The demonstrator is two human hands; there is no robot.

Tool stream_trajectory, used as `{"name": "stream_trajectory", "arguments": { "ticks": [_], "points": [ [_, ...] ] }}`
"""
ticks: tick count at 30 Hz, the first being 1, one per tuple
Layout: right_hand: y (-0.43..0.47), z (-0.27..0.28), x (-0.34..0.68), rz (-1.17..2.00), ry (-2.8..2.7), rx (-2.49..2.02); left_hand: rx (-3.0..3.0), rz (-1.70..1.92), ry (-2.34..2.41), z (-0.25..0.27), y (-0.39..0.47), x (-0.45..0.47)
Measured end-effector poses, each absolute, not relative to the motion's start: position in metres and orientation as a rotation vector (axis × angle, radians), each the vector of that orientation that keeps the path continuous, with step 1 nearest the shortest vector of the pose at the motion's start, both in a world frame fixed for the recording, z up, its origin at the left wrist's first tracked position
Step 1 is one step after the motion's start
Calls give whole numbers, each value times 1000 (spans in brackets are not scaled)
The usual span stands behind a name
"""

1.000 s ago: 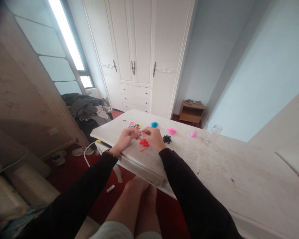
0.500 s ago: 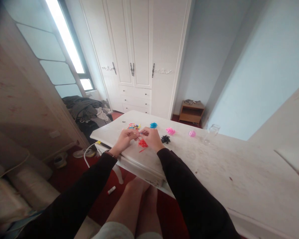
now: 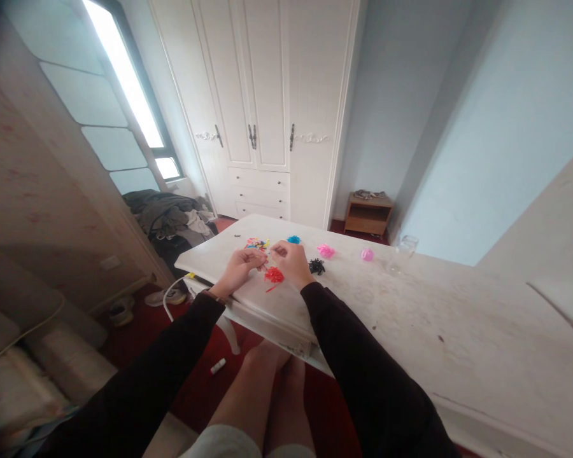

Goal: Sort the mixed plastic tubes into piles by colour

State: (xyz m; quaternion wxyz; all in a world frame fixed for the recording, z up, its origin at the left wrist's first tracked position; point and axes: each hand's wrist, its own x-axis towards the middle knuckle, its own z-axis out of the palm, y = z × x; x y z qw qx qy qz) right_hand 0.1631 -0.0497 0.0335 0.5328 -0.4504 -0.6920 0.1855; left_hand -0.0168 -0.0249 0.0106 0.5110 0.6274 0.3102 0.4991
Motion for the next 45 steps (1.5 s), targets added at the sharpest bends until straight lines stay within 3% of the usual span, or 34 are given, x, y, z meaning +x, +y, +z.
{"name": "stream_trajectory", "arguments": {
  "ticks": [13,19,30,34,39,45],
  "points": [
    [0,67,220,86,-1760,-1594,1496,1209,691,1,-9,-14],
    [36,84,203,122,-1955,-1899,1518,1208,677,0,-7,-14],
    [43,92,193,27,-1983,-1879,1516,1219,659,-2,-4,-13],
    [23,87,182,179,-2112,-1708,1538,1227,647,0,-6,-15],
    [-7,77,170,700,-2154,-1311,1551,1242,622,0,-9,-15],
    [-22,74,168,826,-2045,-1256,1569,1230,608,0,-9,-16]
  ]
}}
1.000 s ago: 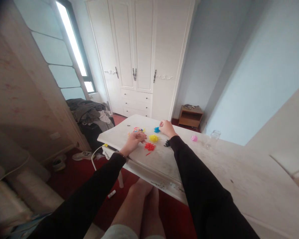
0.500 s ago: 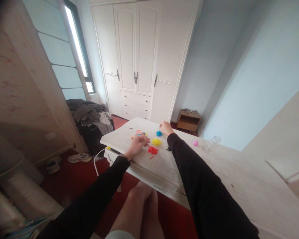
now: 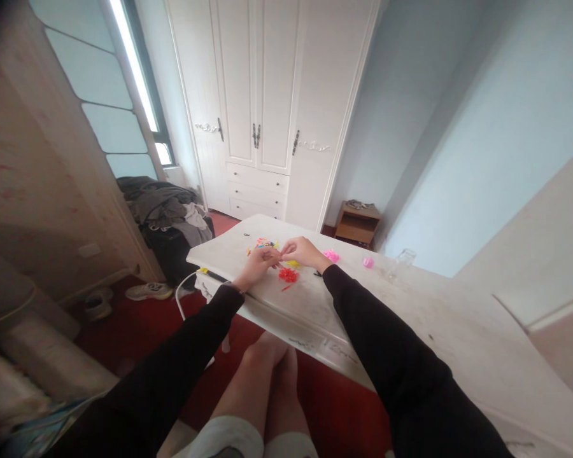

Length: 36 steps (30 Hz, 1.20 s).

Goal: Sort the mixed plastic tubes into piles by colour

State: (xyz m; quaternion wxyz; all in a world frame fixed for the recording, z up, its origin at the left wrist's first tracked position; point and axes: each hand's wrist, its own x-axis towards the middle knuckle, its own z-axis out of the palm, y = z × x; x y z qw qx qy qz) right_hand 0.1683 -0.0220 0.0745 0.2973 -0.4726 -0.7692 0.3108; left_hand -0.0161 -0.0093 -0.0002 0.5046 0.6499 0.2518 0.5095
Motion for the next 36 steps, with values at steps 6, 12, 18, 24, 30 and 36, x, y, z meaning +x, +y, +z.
{"name": "stream_trajectory", "arguments": {
  "ticks": [6,12,18,24,30,36],
  "points": [
    [-22,82,177,466,-2015,-1373,1517,1215,630,1,-10,-15],
    [-21,77,194,237,-2127,-1485,1473,1208,635,-2,-9,-13],
    [-22,66,196,162,-2167,-1543,1459,1211,640,-6,-7,-13],
    [-32,76,178,95,-2172,-1404,1447,1196,623,-7,-5,-12],
    [-44,85,152,171,-2479,-1065,1498,1179,555,-9,-3,-14],
    [-34,86,156,150,-2315,-1187,1467,1179,575,-6,-8,-13]
  ]
}}
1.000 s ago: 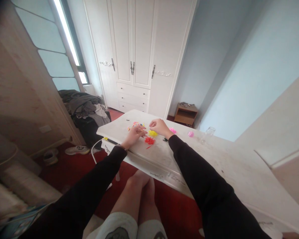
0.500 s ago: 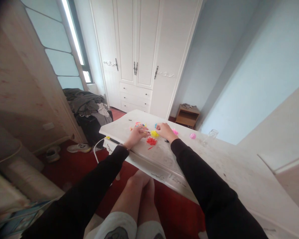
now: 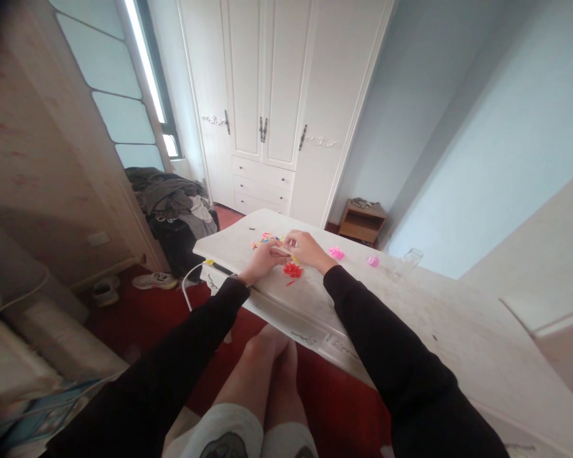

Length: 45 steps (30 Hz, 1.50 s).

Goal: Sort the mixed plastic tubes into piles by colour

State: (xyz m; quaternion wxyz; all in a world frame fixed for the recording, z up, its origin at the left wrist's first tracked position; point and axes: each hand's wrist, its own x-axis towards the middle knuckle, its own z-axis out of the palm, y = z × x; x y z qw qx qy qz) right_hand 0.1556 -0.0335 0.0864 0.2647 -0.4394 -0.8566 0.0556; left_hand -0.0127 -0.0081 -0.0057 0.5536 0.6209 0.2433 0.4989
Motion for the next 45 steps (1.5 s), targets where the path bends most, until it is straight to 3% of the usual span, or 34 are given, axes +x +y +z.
{"name": "stream_trajectory", "arguments": {
  "ticks": [7,17,26,38,45],
  "points": [
    [-22,75,191,13,-2184,-1524,1503,1257,638,-6,-8,-13],
    [-25,69,185,-30,-2231,-1493,1452,1209,547,-9,-5,-11],
    [-37,77,170,508,-2193,-1292,1470,1189,549,-7,-4,-13],
    [-38,73,185,421,-2243,-1414,1420,1180,535,-6,-7,-12],
    [-39,64,205,554,-2446,-1475,1420,1182,553,-6,-6,-11]
  ]
}}
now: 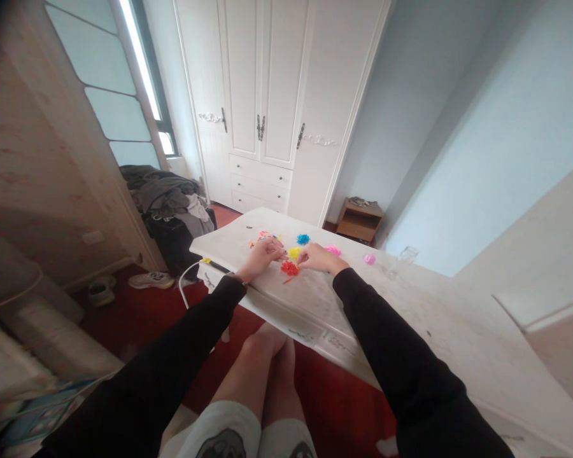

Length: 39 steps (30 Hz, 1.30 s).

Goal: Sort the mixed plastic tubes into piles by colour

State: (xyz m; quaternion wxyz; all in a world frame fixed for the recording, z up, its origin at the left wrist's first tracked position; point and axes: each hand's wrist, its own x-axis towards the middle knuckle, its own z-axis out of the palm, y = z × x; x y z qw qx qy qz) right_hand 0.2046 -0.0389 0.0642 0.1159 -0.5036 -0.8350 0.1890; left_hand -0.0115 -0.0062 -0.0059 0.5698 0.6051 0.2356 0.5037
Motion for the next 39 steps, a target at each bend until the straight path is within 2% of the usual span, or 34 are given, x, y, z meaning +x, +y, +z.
{"name": "stream_trajectory", "arguments": {
  "ticks": [12,18,24,28,33,39],
  "points": [
    [-33,69,209,456,-2388,-1488,1439,1201,574,-6,-5,-12],
    [-34,67,206,641,-2448,-1478,1457,1203,573,-5,-7,-12],
    [-36,65,206,636,-2439,-1453,1464,1196,576,-4,-7,-13],
    [-32,70,209,536,-2374,-1476,1454,1202,582,-3,-8,-13],
    [-19,76,204,239,-2149,-1701,1483,1207,612,-2,-8,-14],
    [-6,74,188,135,-2140,-1779,1511,1202,616,0,-10,-14]
  ]
}}
